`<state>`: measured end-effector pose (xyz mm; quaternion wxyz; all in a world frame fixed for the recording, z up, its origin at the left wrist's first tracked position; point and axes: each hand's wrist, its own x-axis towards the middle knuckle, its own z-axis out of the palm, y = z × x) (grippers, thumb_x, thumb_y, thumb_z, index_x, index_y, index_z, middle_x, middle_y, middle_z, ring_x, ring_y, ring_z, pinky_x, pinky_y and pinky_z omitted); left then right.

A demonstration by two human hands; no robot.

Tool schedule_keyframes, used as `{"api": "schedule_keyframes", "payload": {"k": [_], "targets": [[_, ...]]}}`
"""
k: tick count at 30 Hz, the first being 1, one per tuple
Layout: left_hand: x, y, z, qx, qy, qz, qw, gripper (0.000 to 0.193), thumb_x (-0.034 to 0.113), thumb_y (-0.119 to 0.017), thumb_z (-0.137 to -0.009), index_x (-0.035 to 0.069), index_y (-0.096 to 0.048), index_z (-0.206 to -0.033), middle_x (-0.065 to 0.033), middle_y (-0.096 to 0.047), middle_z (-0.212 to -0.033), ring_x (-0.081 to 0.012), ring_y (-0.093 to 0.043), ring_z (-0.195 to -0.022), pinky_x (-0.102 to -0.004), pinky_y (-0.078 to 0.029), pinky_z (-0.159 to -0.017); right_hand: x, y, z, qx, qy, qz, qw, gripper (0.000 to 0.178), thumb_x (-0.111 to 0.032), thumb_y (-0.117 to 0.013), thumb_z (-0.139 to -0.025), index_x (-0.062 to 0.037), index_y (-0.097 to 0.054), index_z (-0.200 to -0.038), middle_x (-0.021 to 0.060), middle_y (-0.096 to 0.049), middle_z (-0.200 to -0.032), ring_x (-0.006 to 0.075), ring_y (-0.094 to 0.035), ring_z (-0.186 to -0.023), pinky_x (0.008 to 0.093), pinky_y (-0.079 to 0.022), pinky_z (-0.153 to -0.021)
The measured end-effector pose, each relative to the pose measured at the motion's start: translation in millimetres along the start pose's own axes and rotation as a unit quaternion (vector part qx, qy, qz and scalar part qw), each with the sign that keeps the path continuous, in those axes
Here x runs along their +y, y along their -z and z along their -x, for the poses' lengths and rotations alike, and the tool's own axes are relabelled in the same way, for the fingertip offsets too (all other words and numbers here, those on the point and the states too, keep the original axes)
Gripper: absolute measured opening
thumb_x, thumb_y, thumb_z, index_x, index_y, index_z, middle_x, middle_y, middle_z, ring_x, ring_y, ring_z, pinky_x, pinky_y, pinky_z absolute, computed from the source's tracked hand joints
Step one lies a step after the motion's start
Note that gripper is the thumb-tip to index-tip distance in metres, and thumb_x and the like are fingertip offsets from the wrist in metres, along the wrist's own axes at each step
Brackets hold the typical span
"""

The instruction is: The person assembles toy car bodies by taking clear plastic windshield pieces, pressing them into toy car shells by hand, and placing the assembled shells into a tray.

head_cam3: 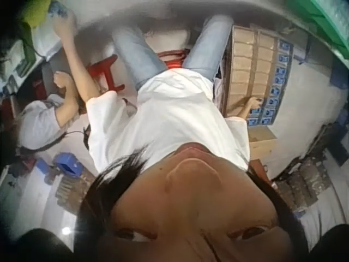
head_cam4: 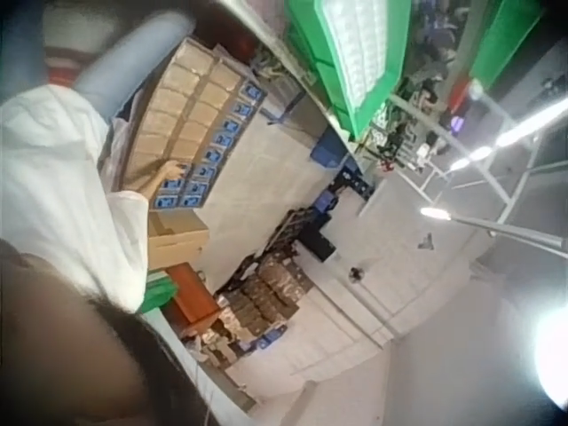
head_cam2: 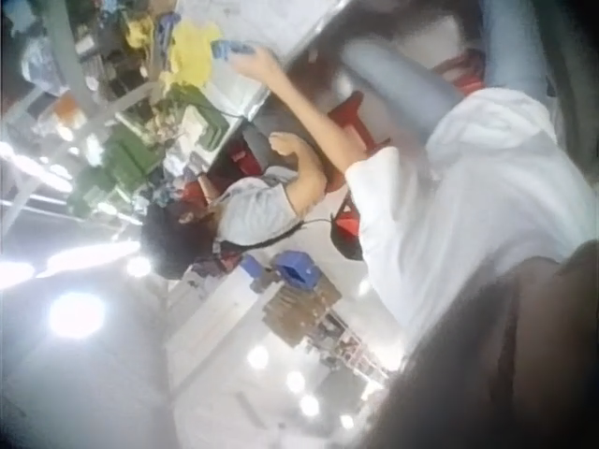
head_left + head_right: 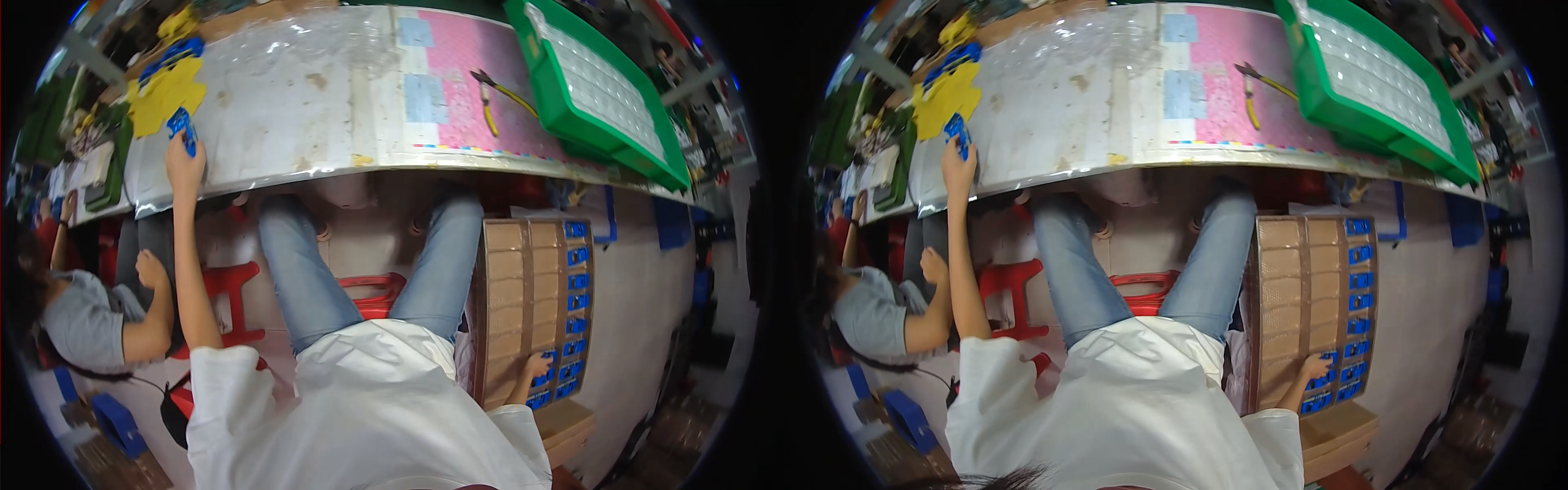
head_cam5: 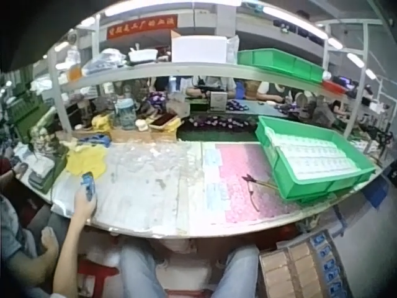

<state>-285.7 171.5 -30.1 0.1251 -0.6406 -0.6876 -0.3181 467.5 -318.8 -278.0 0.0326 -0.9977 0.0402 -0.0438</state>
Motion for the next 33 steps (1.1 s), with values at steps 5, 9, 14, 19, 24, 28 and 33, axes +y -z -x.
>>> {"api": "schedule_keyframes", "payload": {"k": [5, 9, 14, 19, 24, 28, 33], "targets": [[36, -4, -17, 0.120, -0.049, -0.256, 0.958, 0.043, 0.023, -0.060, -0.071, 0.000, -0.052, -0.107, -0.0192, -0.056, -0.101, -0.0349, -0.048, -0.101, -0.0417, -0.035, -0.090, -2, 1, -17, -0.010, -0.013, -0.036, 0.999, 0.052, -0.037, -0.061, -0.074, -0.0102, -0.044, -0.115, 0.0245, -0.052, -0.103, 0.0397, -0.052, -0.094, 0.0492, -0.044, -0.076], [133, -30, -26, 0.095, -0.196, 0.071, 0.973, 0.032, 0.008, -0.061, -0.067, 0.002, -0.056, -0.098, -0.0159, -0.054, -0.103, -0.0325, -0.048, -0.100, -0.0417, -0.035, -0.090, -14, 14, -25, 0.008, -0.088, -0.116, 0.989, 0.061, -0.042, -0.068, -0.068, 0.0019, -0.044, -0.103, 0.0252, -0.053, -0.099, 0.0418, -0.052, -0.090, 0.0492, -0.044, -0.076], [232, -105, -41, 0.054, -0.300, 0.135, 0.943, 0.024, 0.010, -0.062, -0.067, 0.003, -0.055, -0.088, -0.0129, -0.055, -0.095, -0.0285, -0.051, -0.090, -0.0386, -0.041, -0.076, -12, 37, -25, 0.187, 0.072, -0.253, 0.946, 0.053, -0.032, -0.070, -0.071, 0.0050, -0.043, -0.097, 0.0225, -0.050, -0.091, 0.0379, -0.050, -0.083, 0.0434, -0.040, -0.075], [233, -138, -73, 0.045, -0.244, 0.039, 0.968, 0.012, 0.010, -0.059, -0.068, 0.004, -0.054, -0.077, -0.0131, -0.057, -0.082, -0.0288, -0.054, -0.079, -0.0402, -0.042, -0.068, -78, 115, 13, 0.168, 0.140, -0.347, 0.912, 0.058, -0.041, -0.068, -0.072, 0.0036, -0.044, -0.101, 0.0220, -0.052, -0.096, 0.0361, -0.051, -0.086, 0.0423, -0.041, -0.076], [232, -94, -60, 0.010, -0.146, 0.130, 0.981, 0.015, 0.005, -0.052, -0.067, -0.002, -0.056, -0.081, -0.0176, -0.060, -0.068, -0.0307, -0.059, -0.065, -0.0410, -0.046, -0.062, -147, 163, 76, 0.036, 0.200, -0.542, 0.815, 0.048, -0.022, -0.067, -0.078, 0.0017, -0.040, -0.109, 0.0178, -0.051, -0.101, 0.0198, -0.054, -0.084, 0.0318, -0.048, -0.072], [204, -60, -46, -0.080, -0.063, 0.125, 0.987, 0.022, 0.009, -0.052, -0.069, -0.005, -0.055, -0.086, -0.0204, -0.060, -0.068, -0.0337, -0.059, -0.065, -0.0409, -0.046, -0.064, -215, 176, 139, -0.174, 0.259, -0.631, 0.710, 0.048, -0.022, -0.061, -0.082, -0.0013, -0.038, -0.119, 0.0107, -0.050, -0.108, 0.0162, -0.051, -0.089, 0.0275, -0.044, -0.078], [166, -48, -24, -0.183, -0.029, 0.215, 0.959, 0.033, 0.017, -0.059, -0.069, -0.007, -0.052, -0.090, -0.0213, -0.059, -0.067, -0.0358, -0.058, -0.070, -0.0393, -0.046, -0.065, -282, 229, 243, -0.467, 0.296, -0.654, 0.516, 0.046, -0.016, -0.059, -0.080, -0.0031, -0.041, -0.119, 0.0067, -0.051, -0.106, 0.0126, -0.049, -0.093, 0.0252, -0.039, -0.083]]}}
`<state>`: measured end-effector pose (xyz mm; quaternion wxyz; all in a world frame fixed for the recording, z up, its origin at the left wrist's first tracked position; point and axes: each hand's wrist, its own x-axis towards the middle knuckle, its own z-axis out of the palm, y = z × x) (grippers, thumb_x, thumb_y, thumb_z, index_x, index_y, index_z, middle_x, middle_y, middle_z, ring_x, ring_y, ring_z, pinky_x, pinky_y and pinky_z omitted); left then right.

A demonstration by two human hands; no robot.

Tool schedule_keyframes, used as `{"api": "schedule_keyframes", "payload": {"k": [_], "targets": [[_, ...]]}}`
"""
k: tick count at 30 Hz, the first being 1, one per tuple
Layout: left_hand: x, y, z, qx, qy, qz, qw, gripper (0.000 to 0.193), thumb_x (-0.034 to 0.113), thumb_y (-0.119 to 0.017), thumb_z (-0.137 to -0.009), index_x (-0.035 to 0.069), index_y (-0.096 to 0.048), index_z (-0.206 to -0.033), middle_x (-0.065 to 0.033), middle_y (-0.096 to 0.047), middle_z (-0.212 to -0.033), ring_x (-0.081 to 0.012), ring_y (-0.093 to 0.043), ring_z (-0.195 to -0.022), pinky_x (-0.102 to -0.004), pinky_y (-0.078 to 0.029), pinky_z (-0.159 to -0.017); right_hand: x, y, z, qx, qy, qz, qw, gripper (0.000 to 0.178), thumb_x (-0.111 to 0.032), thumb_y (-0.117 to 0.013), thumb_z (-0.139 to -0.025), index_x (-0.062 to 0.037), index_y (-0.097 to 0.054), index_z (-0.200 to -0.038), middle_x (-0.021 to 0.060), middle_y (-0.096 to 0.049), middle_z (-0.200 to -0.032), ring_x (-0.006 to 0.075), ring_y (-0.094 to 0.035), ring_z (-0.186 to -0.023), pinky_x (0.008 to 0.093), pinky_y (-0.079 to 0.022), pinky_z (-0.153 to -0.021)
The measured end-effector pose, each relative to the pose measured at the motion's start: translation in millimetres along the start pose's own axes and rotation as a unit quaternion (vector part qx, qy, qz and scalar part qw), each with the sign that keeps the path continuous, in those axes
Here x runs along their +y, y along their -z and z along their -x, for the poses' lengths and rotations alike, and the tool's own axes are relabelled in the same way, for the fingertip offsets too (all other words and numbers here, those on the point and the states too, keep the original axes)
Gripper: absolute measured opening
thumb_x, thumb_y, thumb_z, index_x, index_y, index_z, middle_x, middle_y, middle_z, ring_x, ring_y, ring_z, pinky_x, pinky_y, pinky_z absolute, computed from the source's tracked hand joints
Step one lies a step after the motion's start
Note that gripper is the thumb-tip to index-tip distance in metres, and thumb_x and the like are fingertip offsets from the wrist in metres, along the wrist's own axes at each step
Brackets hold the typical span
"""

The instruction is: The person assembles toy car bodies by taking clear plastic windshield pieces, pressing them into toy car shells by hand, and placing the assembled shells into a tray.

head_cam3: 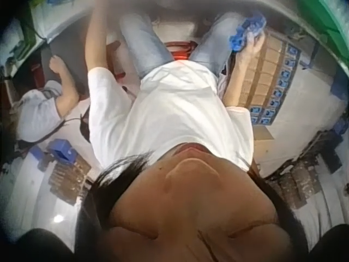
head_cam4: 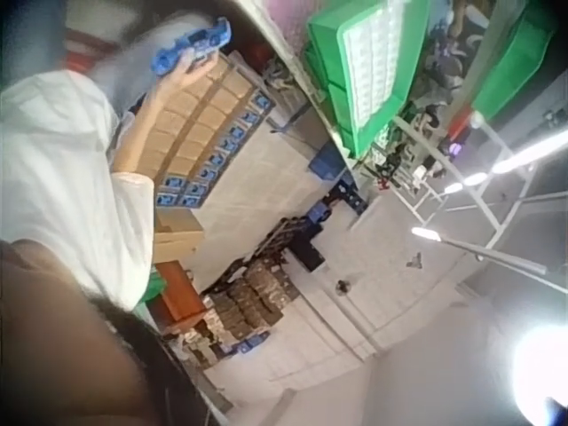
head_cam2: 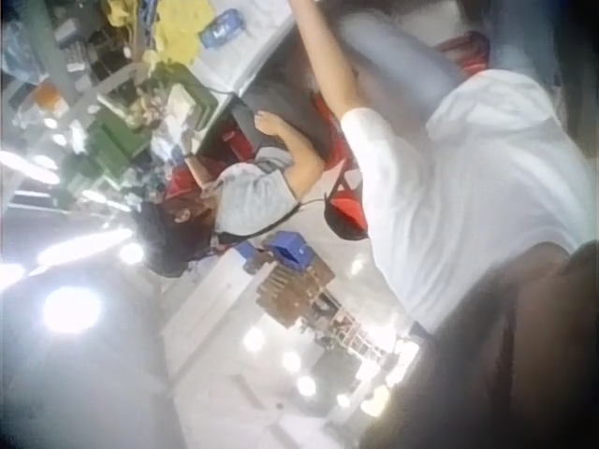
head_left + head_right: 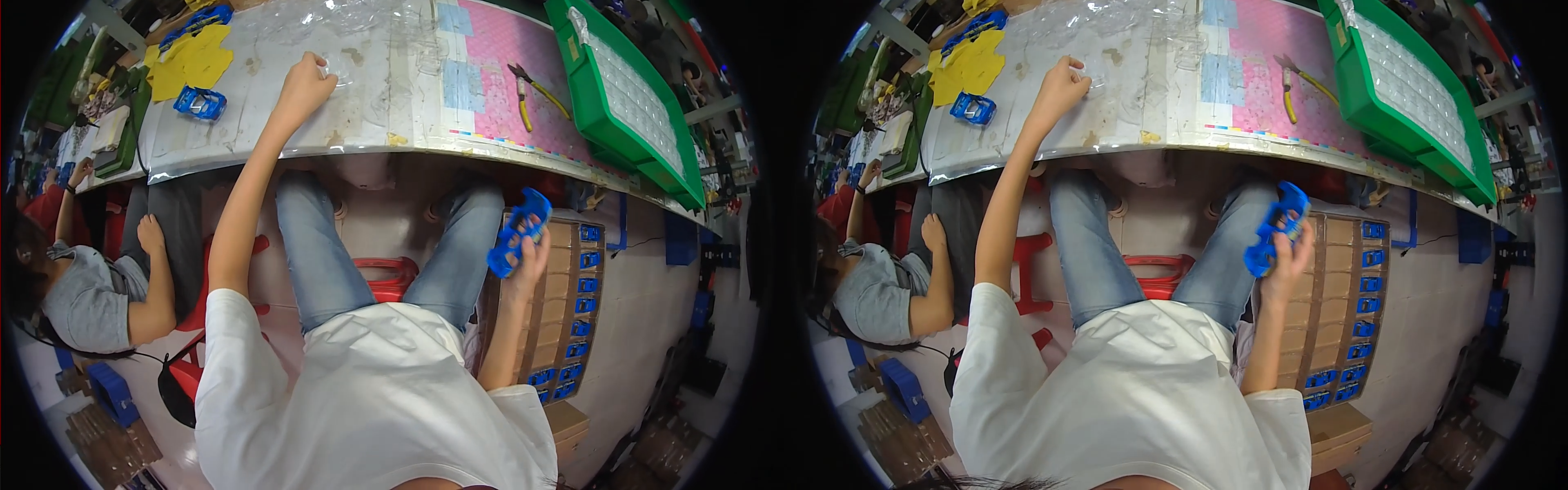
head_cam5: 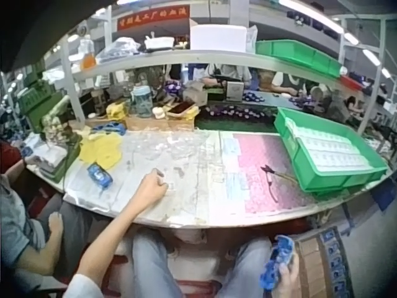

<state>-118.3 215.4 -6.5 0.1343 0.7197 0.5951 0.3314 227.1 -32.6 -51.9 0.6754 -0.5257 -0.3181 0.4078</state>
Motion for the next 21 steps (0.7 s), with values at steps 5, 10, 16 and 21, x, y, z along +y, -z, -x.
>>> {"api": "schedule_keyframes", "payload": {"k": [5, 10, 16, 21], "targets": [[9, 18, 37, 0.017, 0.027, -0.098, 0.995, 0.032, 0.017, -0.059, -0.070, -0.005, -0.051, -0.092, -0.0212, -0.058, -0.076, -0.0352, -0.058, -0.073, -0.0397, -0.045, -0.065, -13, -74, 9, -0.178, -0.030, -0.111, 0.977, 0.056, -0.024, -0.059, -0.079, -0.0011, -0.035, -0.124, 0.0162, -0.047, -0.119, 0.0210, -0.054, -0.094, 0.0299, -0.044, -0.083], [14, 20, 60, 0.072, -0.129, -0.094, 0.985, 0.030, 0.017, -0.061, -0.069, 0.000, -0.052, -0.092, -0.0148, -0.056, -0.090, -0.0300, -0.054, -0.082, -0.0363, -0.042, -0.072, -14, -81, 23, -0.231, -0.155, -0.205, 0.938, 0.057, -0.038, -0.048, -0.080, -0.0003, -0.039, -0.122, 0.0271, -0.043, -0.121, 0.0245, -0.055, -0.088, 0.0313, -0.046, -0.076], [22, 11, 96, 0.038, -0.217, -0.138, 0.966, 0.039, 0.024, -0.065, -0.067, 0.002, -0.054, -0.098, -0.0111, -0.053, -0.100, -0.0290, -0.045, -0.100, -0.0387, -0.035, -0.085, -5, -67, 36, -0.219, -0.236, -0.283, 0.903, 0.051, -0.037, -0.044, -0.082, -0.0016, -0.044, -0.119, 0.0280, -0.040, -0.123, 0.0261, -0.055, -0.087, 0.0333, -0.046, -0.076], [12, 7, 135, 0.070, -0.276, -0.192, 0.939, 0.033, 0.016, -0.062, -0.071, 0.004, -0.057, -0.101, -0.0073, -0.056, -0.100, -0.0251, -0.048, -0.097, -0.0354, -0.037, -0.082, -1, -64, 39, -0.194, -0.243, -0.269, 0.912, 0.054, -0.040, -0.040, -0.083, 0.0000, -0.045, -0.118, 0.0288, -0.040, -0.122, 0.0254, -0.054, -0.083, 0.0321, -0.046, -0.071]]}}
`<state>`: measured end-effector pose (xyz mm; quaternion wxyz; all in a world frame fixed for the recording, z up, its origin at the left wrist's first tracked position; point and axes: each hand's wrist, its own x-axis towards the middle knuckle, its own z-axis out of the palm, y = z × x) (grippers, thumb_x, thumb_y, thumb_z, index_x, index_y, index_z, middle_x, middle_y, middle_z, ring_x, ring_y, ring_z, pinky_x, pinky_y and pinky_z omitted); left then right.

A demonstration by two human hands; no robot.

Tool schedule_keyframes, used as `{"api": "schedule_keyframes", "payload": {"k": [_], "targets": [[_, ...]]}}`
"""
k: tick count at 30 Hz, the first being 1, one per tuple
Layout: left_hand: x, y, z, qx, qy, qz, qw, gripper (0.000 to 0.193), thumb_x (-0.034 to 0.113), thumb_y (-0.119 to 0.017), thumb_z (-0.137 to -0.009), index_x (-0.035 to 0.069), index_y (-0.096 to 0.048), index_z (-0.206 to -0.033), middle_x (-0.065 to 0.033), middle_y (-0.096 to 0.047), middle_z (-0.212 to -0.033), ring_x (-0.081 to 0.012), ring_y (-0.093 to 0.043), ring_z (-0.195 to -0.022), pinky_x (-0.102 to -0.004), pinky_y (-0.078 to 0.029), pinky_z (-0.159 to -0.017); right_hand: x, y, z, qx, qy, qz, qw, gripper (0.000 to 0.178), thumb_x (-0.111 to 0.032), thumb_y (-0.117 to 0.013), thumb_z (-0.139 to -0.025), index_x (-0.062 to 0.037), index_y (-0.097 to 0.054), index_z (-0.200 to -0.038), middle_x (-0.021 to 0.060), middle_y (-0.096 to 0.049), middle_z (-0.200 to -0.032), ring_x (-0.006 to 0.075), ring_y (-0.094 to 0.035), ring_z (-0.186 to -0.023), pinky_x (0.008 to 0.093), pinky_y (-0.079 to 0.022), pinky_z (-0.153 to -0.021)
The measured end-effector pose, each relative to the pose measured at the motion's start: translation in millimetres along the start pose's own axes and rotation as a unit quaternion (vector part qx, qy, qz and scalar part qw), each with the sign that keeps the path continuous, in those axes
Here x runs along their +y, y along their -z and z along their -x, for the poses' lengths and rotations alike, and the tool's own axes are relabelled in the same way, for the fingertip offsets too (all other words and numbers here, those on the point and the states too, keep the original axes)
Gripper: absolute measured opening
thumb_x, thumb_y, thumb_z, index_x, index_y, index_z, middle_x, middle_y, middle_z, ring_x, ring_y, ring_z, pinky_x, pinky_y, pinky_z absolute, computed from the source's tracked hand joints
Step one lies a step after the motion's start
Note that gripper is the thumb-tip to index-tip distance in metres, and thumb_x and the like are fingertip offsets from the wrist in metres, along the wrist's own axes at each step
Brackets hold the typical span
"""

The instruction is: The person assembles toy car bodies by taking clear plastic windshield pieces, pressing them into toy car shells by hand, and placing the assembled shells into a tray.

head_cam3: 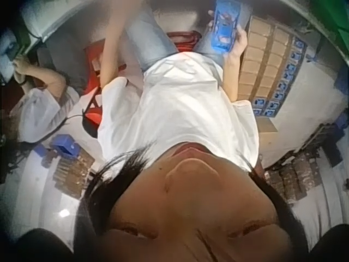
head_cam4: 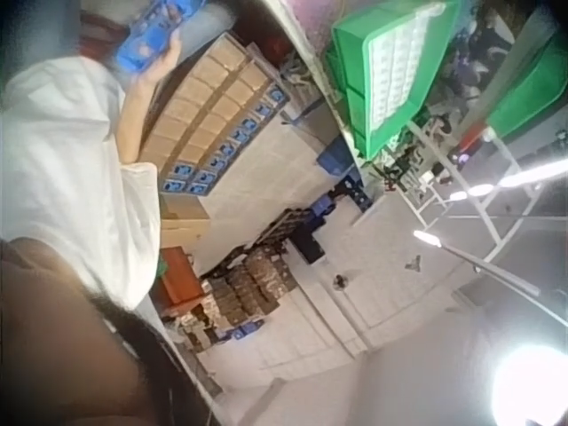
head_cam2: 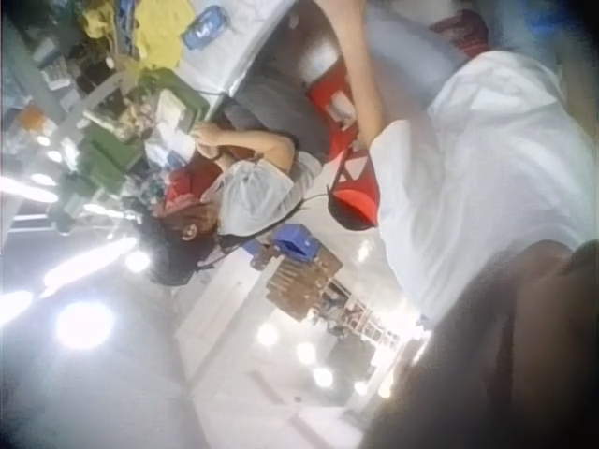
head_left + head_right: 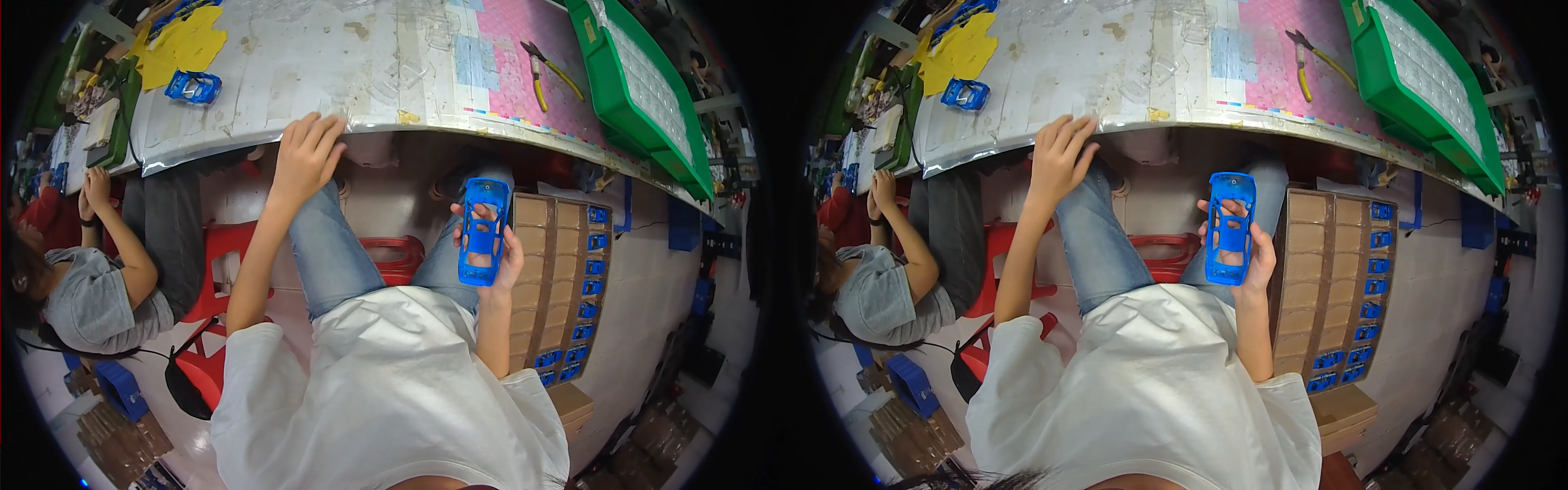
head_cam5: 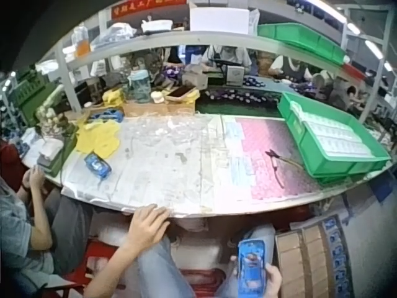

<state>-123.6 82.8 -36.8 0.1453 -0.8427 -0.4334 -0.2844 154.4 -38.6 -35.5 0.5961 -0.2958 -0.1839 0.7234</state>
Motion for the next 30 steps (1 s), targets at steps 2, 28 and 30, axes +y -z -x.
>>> {"api": "schedule_keyframes", "payload": {"k": [2, 28, 30], "targets": [[6, -4, 17, 0.026, -0.030, -0.011, 0.999, 0.026, 0.012, -0.060, -0.071, 0.004, -0.060, -0.096, -0.0051, -0.058, -0.093, -0.0224, -0.051, -0.092, -0.0344, -0.038, -0.078, 2, 1, -2, -0.016, -0.009, -0.010, 1.000, 0.053, -0.038, -0.042, -0.083, -0.0002, -0.045, -0.119, 0.0285, -0.040, -0.122, 0.0256, -0.055, -0.084, 0.0323, -0.046, -0.073], [63, 16, 6, 0.160, 0.094, -0.033, 0.982, 0.014, 0.007, -0.063, -0.068, 0.013, -0.063, -0.081, 0.0009, -0.059, -0.081, -0.0177, -0.052, -0.081, -0.0317, -0.035, -0.072, -14, 11, -4, -0.110, 0.010, -0.051, 0.993, 0.060, -0.042, -0.049, -0.076, -0.0011, -0.047, -0.119, 0.0269, -0.026, -0.133, 0.0257, -0.056, -0.080, 0.0325, -0.047, -0.067], [58, -7, 20, 0.028, 0.079, 0.020, 0.996, 0.012, 0.008, -0.061, -0.068, 0.009, -0.061, -0.080, -0.0018, -0.055, -0.073, -0.0190, -0.050, -0.080, -0.0329, -0.036, -0.071, -12, 10, -5, -0.095, -0.002, -0.044, 0.994, 0.059, -0.041, -0.048, -0.077, -0.0011, -0.047, -0.119, 0.0261, -0.028, -0.132, 0.0257, -0.056, -0.080, 0.0322, -0.047, -0.067]]}}
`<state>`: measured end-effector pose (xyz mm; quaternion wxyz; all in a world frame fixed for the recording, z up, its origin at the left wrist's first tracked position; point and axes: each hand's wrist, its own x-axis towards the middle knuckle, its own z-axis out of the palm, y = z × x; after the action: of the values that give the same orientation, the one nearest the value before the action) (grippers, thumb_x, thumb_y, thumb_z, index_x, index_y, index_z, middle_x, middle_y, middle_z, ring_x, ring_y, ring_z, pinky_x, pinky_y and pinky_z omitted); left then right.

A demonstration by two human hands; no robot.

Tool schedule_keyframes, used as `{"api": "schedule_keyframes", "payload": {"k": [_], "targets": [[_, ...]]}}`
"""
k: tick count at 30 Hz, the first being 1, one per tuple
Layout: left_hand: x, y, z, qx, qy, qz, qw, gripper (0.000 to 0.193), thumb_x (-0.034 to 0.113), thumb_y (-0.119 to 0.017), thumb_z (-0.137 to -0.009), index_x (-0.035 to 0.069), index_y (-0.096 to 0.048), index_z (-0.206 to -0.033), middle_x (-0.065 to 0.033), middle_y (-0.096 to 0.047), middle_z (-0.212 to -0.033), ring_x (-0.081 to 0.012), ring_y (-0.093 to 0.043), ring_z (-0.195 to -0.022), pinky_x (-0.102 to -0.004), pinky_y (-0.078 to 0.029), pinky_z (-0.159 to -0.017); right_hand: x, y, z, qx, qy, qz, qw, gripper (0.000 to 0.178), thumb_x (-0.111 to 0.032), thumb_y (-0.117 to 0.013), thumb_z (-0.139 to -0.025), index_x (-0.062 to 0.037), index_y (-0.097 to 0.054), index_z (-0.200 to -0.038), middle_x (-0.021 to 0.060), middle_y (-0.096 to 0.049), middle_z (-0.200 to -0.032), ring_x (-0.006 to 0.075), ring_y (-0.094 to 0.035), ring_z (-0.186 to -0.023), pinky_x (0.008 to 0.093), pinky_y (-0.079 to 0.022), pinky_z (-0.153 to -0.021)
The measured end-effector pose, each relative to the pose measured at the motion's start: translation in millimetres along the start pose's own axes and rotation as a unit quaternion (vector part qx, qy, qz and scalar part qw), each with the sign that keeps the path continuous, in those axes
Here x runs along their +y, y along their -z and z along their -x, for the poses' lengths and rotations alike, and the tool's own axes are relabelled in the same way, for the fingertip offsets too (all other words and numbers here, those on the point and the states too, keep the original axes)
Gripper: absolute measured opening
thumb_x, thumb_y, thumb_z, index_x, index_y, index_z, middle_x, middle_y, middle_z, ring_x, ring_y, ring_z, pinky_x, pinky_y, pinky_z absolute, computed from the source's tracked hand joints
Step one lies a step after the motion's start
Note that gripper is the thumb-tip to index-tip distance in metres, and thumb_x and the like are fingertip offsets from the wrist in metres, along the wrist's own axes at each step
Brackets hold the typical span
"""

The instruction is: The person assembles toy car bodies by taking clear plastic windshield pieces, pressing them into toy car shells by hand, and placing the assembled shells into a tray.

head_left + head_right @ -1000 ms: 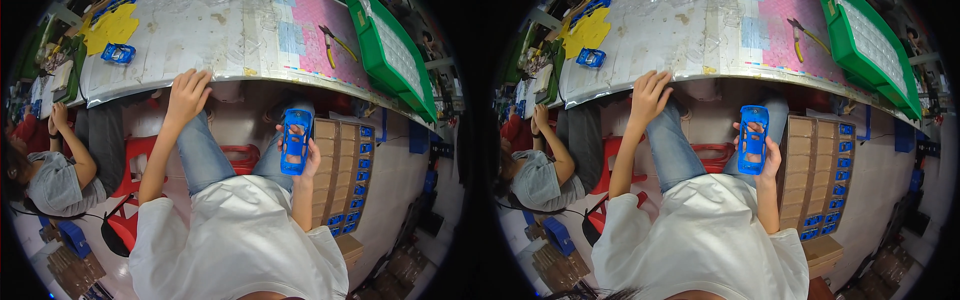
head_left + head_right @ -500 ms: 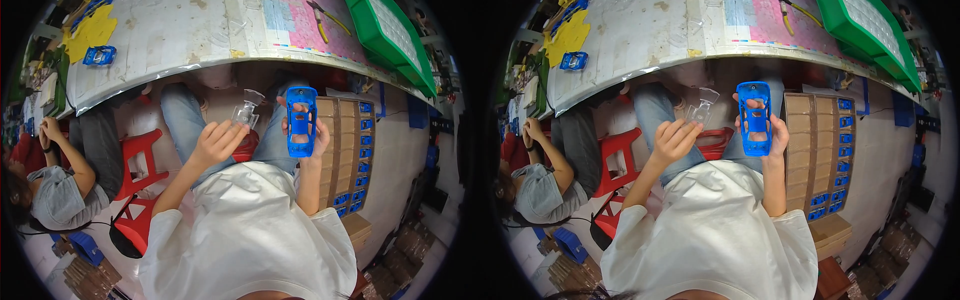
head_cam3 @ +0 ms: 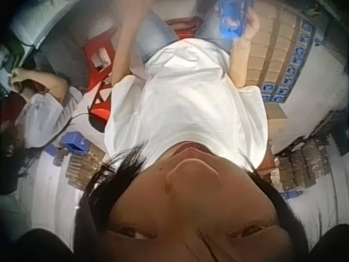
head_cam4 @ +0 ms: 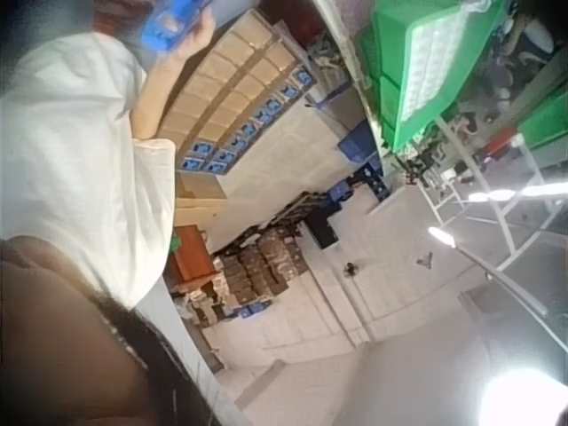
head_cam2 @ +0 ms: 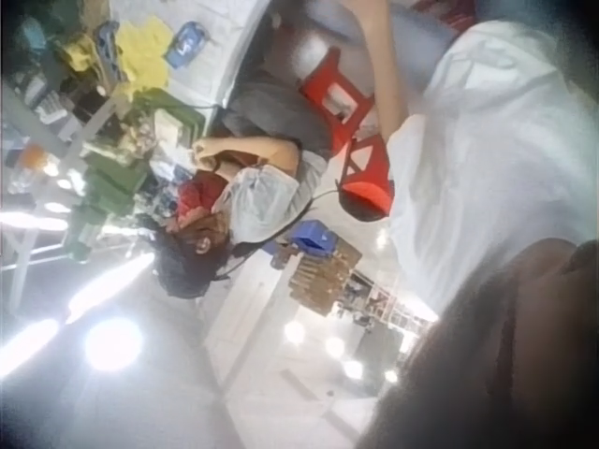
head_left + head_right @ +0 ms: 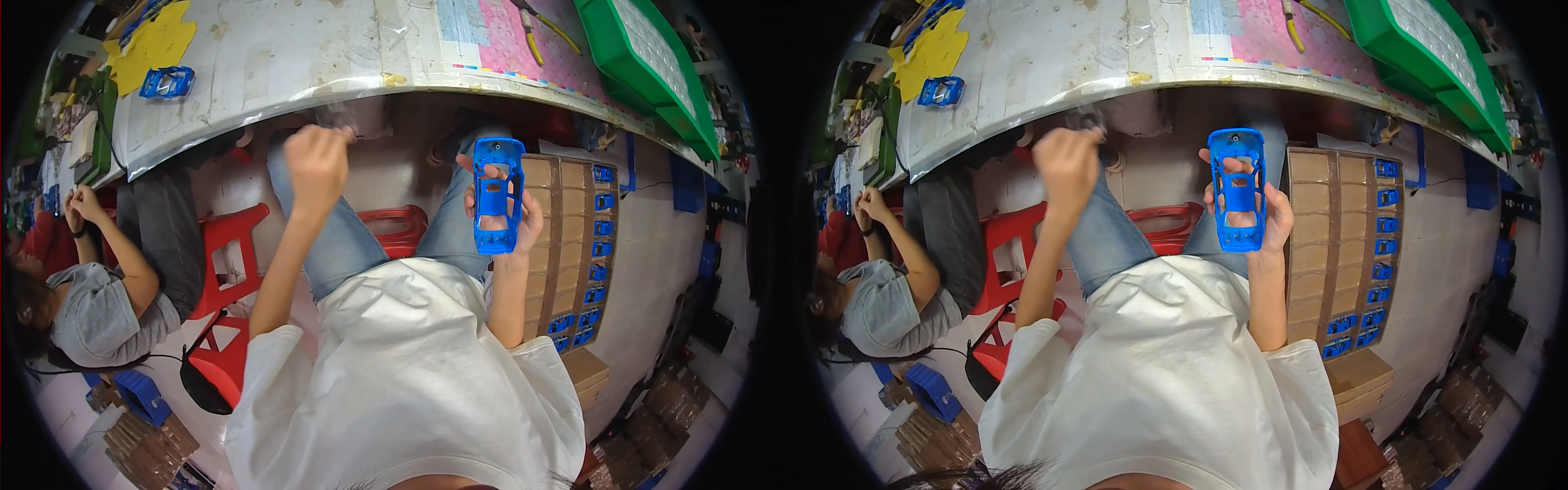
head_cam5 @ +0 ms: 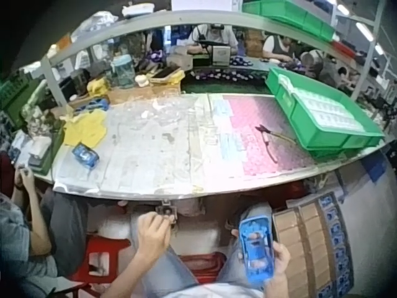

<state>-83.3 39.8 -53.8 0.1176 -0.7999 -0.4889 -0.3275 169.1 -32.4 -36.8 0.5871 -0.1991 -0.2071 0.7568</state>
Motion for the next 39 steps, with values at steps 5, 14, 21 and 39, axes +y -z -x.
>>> {"api": "schedule_keyframes", "payload": {"k": [5, 14, 21, 39], "targets": [[20, 1, 31, -0.046, -0.106, 0.008, 0.993, 0.015, 0.010, -0.061, -0.069, 0.009, -0.064, -0.084, -0.0001, -0.057, -0.076, -0.0176, -0.051, -0.077, -0.0304, -0.036, -0.070, 0, -1, 3, 0.038, 0.004, 0.031, 0.999, 0.059, -0.043, -0.047, -0.077, -0.0003, -0.047, -0.119, 0.0265, -0.031, -0.129, 0.0252, -0.055, -0.079, 0.0309, -0.047, -0.066], [13, -19, 35, -0.021, -0.054, 0.046, 0.997, 0.022, 0.004, -0.059, -0.069, 0.007, -0.063, -0.090, -0.0003, -0.058, -0.080, -0.0155, -0.052, -0.075, -0.0299, -0.038, -0.066, 5, 0, 1, 0.016, -0.020, 0.017, 1.000, 0.057, -0.041, -0.048, -0.078, -0.0016, -0.047, -0.119, 0.0237, -0.038, -0.126, 0.0270, -0.056, -0.083, 0.0329, -0.047, -0.070], [62, 18, 33, 0.052, 0.009, 0.165, 0.985, 0.022, 0.001, -0.065, -0.063, 0.010, -0.065, -0.083, -0.0001, -0.059, -0.080, -0.0159, -0.053, -0.072, -0.0277, -0.039, -0.066, 8, 4, -2, -0.020, -0.004, -0.012, 1.000, 0.057, -0.040, -0.047, -0.078, -0.0023, -0.046, -0.120, 0.0238, -0.035, -0.128, 0.0266, -0.057, -0.084, 0.0332, -0.049, -0.071], [60, 13, 43, -0.156, 0.411, 0.609, 0.660, 0.018, 0.013, -0.048, -0.088, -0.002, -0.054, -0.097, -0.0079, -0.057, -0.091, -0.0097, -0.051, -0.075, -0.0215, -0.039, -0.069, 13, -4, -3, -0.083, -0.041, -0.099, 0.991, 0.068, -0.046, -0.052, -0.075, 0.0013, -0.041, -0.123, 0.0265, -0.029, -0.131, 0.0287, -0.058, -0.085, 0.0330, -0.050, -0.068]]}}
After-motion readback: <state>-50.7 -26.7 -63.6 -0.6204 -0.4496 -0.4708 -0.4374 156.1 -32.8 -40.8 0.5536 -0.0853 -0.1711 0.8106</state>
